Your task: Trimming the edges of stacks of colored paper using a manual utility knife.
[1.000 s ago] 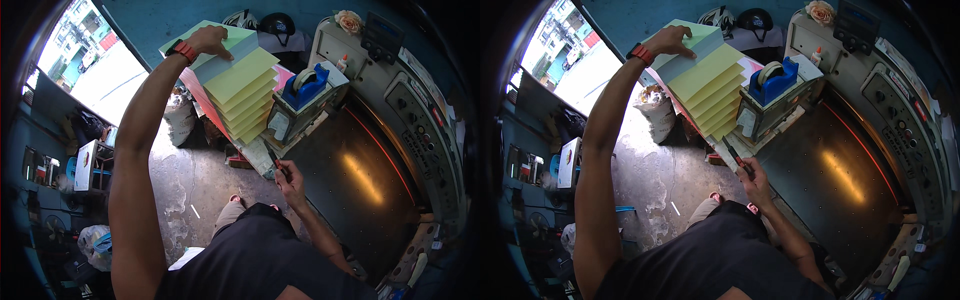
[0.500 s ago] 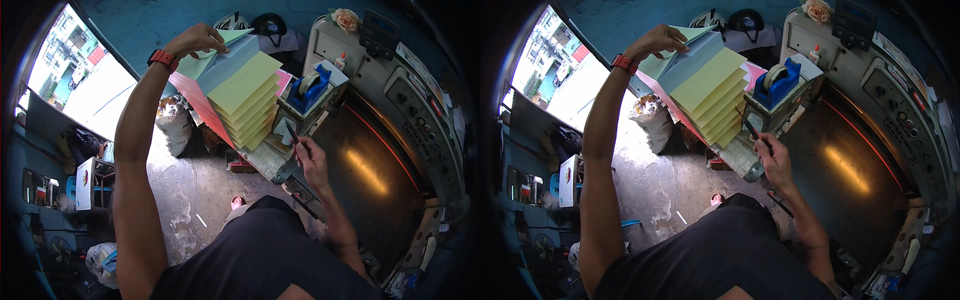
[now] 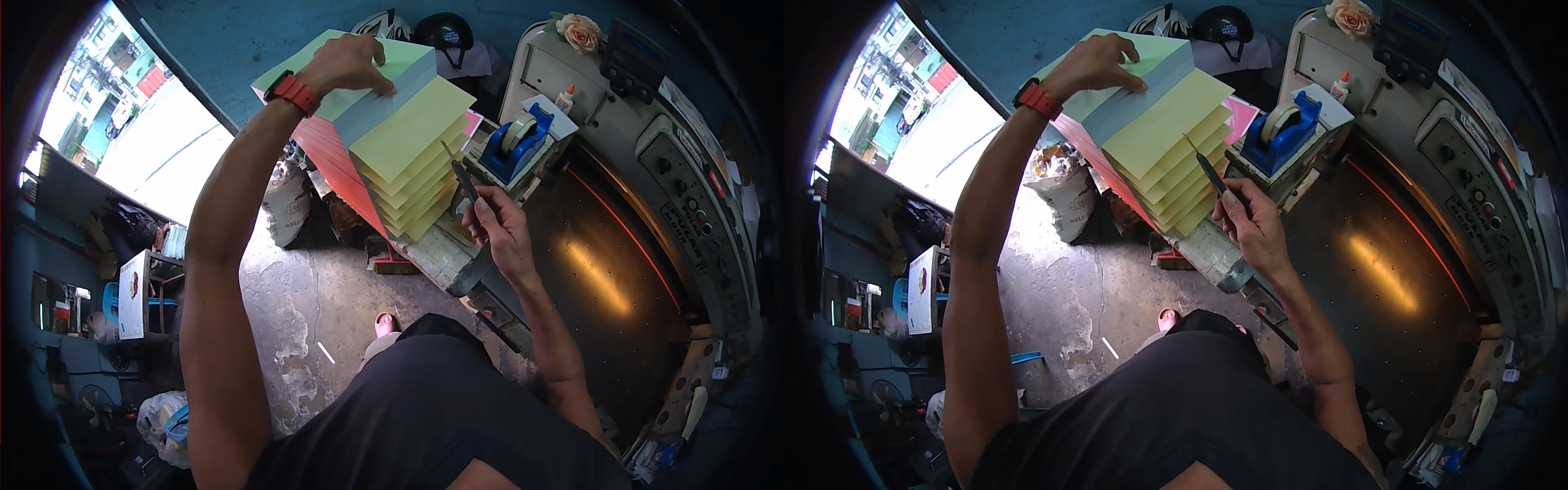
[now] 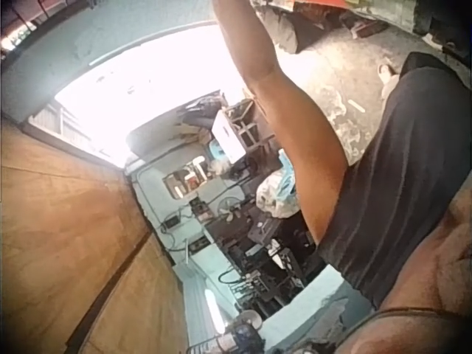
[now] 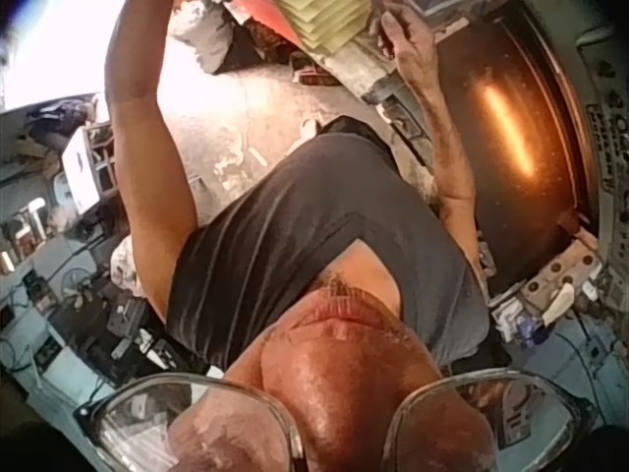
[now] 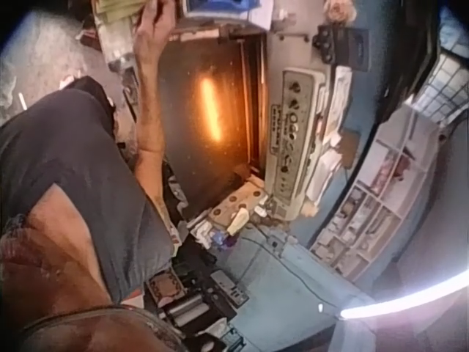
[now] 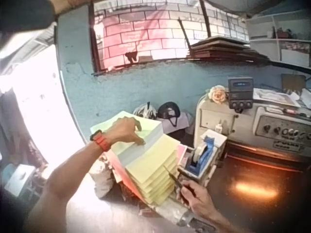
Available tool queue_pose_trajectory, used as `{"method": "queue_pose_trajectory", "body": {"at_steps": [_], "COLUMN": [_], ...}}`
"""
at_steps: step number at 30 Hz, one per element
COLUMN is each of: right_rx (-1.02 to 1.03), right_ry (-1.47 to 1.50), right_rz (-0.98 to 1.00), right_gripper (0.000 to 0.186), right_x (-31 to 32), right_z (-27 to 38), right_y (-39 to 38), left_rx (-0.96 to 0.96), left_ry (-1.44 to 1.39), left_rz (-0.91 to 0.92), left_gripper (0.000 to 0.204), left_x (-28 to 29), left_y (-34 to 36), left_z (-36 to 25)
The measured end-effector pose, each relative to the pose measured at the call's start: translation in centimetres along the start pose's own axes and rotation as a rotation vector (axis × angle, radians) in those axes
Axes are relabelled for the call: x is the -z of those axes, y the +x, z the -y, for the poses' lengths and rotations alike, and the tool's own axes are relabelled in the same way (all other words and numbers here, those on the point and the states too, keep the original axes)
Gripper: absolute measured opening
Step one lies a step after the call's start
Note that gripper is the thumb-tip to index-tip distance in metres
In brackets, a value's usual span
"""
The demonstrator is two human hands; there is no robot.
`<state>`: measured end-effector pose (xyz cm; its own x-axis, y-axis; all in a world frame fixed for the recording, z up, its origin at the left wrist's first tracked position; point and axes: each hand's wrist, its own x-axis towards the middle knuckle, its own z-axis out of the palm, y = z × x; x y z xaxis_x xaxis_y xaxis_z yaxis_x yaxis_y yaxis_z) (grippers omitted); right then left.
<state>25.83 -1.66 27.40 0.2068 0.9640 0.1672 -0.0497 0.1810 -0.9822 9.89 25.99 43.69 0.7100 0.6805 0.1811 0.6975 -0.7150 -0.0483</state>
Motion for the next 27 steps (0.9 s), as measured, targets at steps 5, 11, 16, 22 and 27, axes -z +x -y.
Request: {"method": "queue_pose_trajectory", "body": {"at_steps": [5, 11, 16, 22, 27], "right_rx": [-0.013, -0.049, -0.108, -0.131, -0.111], "right_ry": [0.069, 0.219, 0.183, 0.195, 0.189], "right_rz": [-0.012, -0.148, -0.234, -0.243, -0.176], "right_gripper": [0.022, 0.019, 0.021, 0.021, 0.021], "right_x": [0.8, 3.8, 6.6, 7.5, 6.7], "right_z": [-1.9, -5.1, -6.6, -6.5, -6.3], "right_y": [-1.2, -4.5, -7.7, -8.4, -7.4], "left_rx": [0.068, 0.111, 0.152, 0.169, 0.088], "left_ry": [-0.344, -0.398, -0.438, -0.407, -0.187], "left_rz": [0.151, 0.192, 0.190, 0.115, 0.036], "left_gripper": [0.074, 0.072, 0.073, 0.068, 0.068], "left_x": [1.6, 2.3, 2.5, 1.8, 0.9], "left_y": [0.1, -0.2, -0.3, -0.3, -0.2], "left_z": [1.0, 0.4, 0.3, 0.2, -0.4]}}
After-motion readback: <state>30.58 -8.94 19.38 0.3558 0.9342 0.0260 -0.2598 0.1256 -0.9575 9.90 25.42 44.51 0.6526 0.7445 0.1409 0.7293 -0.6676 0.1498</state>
